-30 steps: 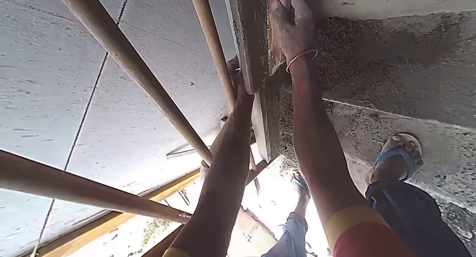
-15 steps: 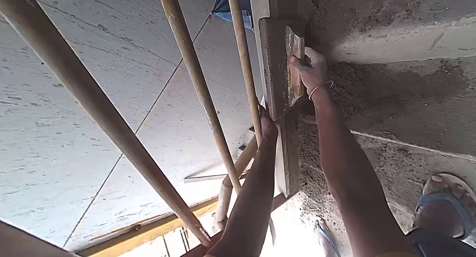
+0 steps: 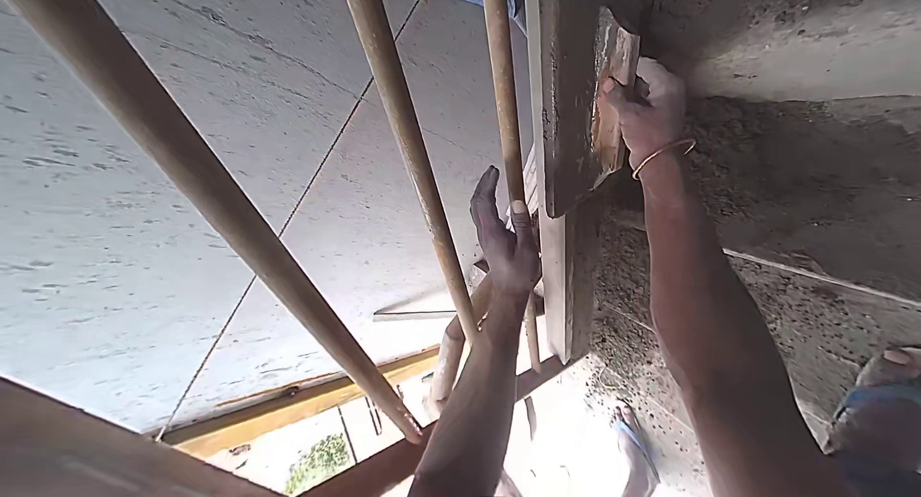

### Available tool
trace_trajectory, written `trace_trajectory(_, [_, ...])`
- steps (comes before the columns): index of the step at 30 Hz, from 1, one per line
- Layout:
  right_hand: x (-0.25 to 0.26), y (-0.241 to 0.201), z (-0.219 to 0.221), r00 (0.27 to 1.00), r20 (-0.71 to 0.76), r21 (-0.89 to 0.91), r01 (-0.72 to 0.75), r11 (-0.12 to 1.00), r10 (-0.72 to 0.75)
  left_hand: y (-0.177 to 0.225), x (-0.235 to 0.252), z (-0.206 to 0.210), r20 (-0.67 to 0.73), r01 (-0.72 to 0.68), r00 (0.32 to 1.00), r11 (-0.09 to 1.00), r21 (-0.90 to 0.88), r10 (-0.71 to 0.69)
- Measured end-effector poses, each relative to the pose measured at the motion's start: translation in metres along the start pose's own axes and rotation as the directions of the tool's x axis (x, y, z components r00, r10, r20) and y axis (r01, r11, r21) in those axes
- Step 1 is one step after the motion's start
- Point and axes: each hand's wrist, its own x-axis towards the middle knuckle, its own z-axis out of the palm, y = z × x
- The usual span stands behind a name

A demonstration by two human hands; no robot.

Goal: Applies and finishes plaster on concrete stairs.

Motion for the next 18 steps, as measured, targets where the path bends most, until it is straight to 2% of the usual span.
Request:
trace_trajectory(1, [-0.001, -0.002, -0.001, 1.000, 0.009, 0.004, 0.017, 1.000, -0.017, 0.019, -0.015, -0.017, 0.029, -0.150, 0.989, 0.985, 0.091, 0.148])
trace_trajectory(3, [-0.005, -0.005, 0.002, 0.998, 0.044, 0.022, 0.041, 0.999, -0.042, 0.045, -0.040, -0.066, 0.092, -0.443, 0.896, 0.866, 0.232, 0.434])
trace_trajectory(4, [-0.006, -0.005, 0.001, 0.997, 0.061, 0.029, 0.041, 0.999, -0.043, 0.056, -0.045, -0.094, 0.111, -0.525, 0.849, 0.801, 0.288, 0.516])
trace_trajectory(5, [-0.005, -0.007, -0.001, 0.997, 0.064, 0.039, 0.040, 0.998, -0.043, 0.064, -0.042, -0.123, 0.103, -0.554, 0.824, 0.754, 0.353, 0.558])
trace_trajectory(7, [-0.006, -0.008, -0.004, 0.997, 0.079, 0.043, 0.017, 0.999, -0.020, 0.077, -0.034, -0.174, -0.019, -0.492, 0.835, 0.762, 0.420, 0.550])
trace_trajectory(8, [-0.005, -0.010, -0.002, 0.997, 0.081, 0.045, 0.012, 0.999, -0.016, 0.080, -0.027, -0.190, -0.083, -0.459, 0.853, 0.816, 0.352, 0.516])
trace_trajectory(9, [-0.006, -0.010, -0.002, 0.996, 0.084, 0.046, 0.007, 0.999, -0.011, 0.083, -0.024, -0.198, -0.104, -0.395, 0.899, 0.891, 0.226, 0.425])
trace_trajectory(11, [-0.008, -0.009, -0.002, 0.997, 0.073, 0.049, 0.008, 0.999, -0.011, 0.075, -0.022, -0.188, -0.007, -0.186, 0.982, 0.982, -0.012, 0.186])
trace_trajectory(12, [-0.010, -0.010, -0.001, 0.998, 0.069, 0.052, 0.002, 0.999, -0.005, 0.065, -0.022, -0.177, 0.065, -0.078, 0.994, 0.995, -0.068, 0.083])
trace_trajectory(14, [-0.009, -0.011, 0.001, 0.998, 0.065, 0.060, -0.006, 0.998, 0.002, 0.032, -0.007, -0.153, 0.137, 0.079, 0.989, 0.980, -0.182, -0.054])
trace_trajectory(18, [-0.004, -0.005, 0.002, 1.000, 0.027, 0.062, 0.009, 0.998, -0.011, -0.071, 0.093, -0.091, 0.018, 0.176, 0.980, 0.823, -0.540, -0.198])
